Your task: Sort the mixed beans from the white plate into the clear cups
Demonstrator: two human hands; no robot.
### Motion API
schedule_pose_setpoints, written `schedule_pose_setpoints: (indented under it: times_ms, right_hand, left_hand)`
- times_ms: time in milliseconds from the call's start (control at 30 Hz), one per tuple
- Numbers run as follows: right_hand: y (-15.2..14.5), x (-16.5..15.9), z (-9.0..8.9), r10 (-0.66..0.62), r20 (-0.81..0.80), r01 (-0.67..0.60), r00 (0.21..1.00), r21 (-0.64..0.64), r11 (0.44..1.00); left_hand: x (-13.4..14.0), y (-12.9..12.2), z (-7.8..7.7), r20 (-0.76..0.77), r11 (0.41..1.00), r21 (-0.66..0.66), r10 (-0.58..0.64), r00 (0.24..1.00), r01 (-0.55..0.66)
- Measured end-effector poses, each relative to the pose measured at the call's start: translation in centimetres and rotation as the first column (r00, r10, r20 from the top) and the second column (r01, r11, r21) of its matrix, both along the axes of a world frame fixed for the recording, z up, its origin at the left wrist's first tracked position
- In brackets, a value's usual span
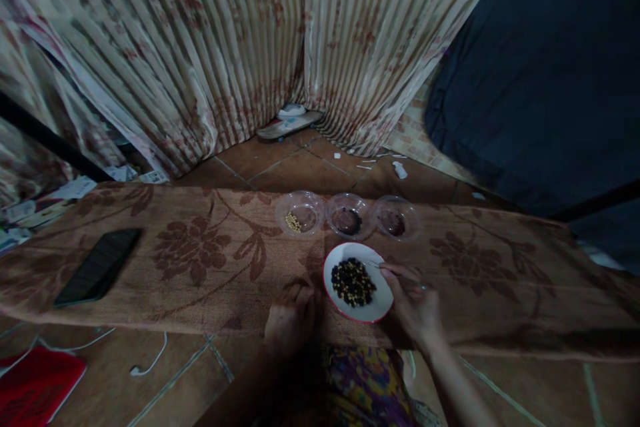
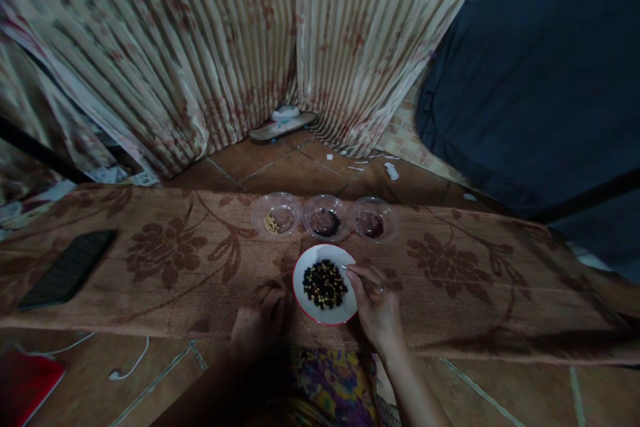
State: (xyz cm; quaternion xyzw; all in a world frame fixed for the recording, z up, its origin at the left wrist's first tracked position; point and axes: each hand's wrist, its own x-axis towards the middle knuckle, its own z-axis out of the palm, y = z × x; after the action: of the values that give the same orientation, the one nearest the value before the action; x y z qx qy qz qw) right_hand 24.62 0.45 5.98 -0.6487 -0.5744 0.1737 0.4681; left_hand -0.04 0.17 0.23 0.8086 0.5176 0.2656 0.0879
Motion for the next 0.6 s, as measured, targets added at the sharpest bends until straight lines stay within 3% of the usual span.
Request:
schedule_pose_setpoints:
  times_ms: [167, 600]
  right_hand:
    - [0.3, -0.6, 0.0, 0.135, 0.173, -0.144, 0.976, 0.04, 0.989]
    - [0.5, -0.8, -1.6, 0.143, 0.252, -0.172, 0.957, 0.098, 0.98]
  left_hand:
    - [0.0, 0.0, -0.1, 0.009, 1.0, 0.013, 0.003, 1.0, -0.004]
    - [-0.1, 0.0, -0.2, -0.006, 0.999, -0.041, -0.004, 1.0, 0.003]
